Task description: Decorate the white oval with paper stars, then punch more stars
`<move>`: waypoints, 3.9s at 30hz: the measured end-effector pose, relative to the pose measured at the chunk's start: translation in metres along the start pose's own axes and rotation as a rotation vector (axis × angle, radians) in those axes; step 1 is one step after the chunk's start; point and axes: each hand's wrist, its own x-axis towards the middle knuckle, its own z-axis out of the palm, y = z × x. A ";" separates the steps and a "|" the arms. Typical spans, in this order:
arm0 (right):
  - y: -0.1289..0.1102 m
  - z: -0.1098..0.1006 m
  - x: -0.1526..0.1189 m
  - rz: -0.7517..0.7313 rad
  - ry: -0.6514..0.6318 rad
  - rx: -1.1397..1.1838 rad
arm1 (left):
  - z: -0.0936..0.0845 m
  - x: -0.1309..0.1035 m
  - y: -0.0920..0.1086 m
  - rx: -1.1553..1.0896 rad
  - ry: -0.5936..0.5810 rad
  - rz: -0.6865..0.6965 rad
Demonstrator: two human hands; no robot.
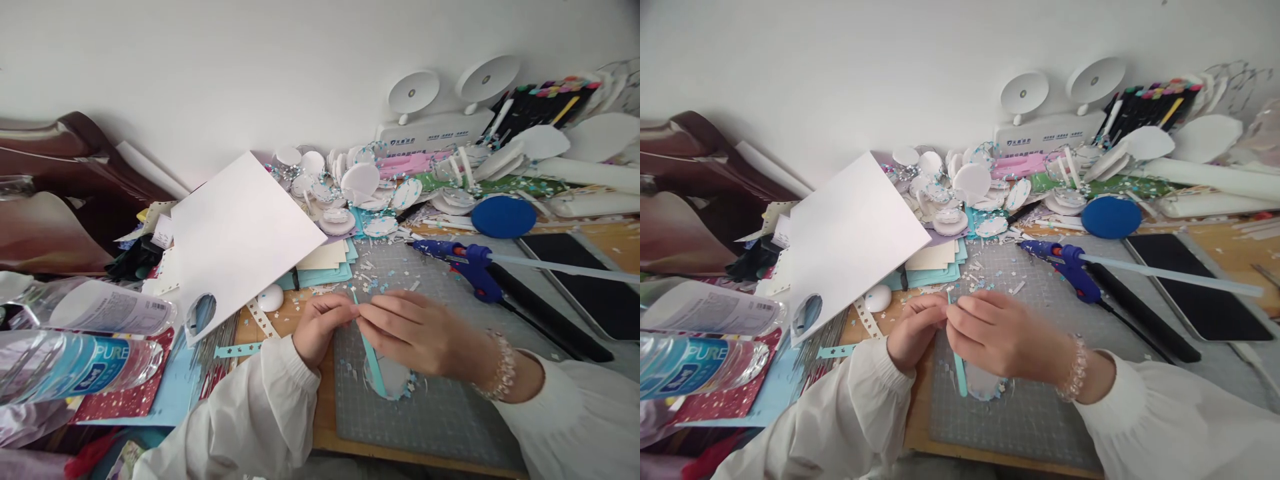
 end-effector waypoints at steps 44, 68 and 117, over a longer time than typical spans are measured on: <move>-0.004 0.012 -0.050 1.252 -0.027 1.500 | -0.002 0.000 -0.004 0.885 -0.326 0.500; -0.004 0.011 -0.049 1.222 -0.028 1.423 | -0.001 0.000 -0.003 0.889 -0.325 0.519; -0.005 0.012 -0.047 1.244 0.020 1.472 | -0.001 0.000 -0.004 0.867 -0.318 0.529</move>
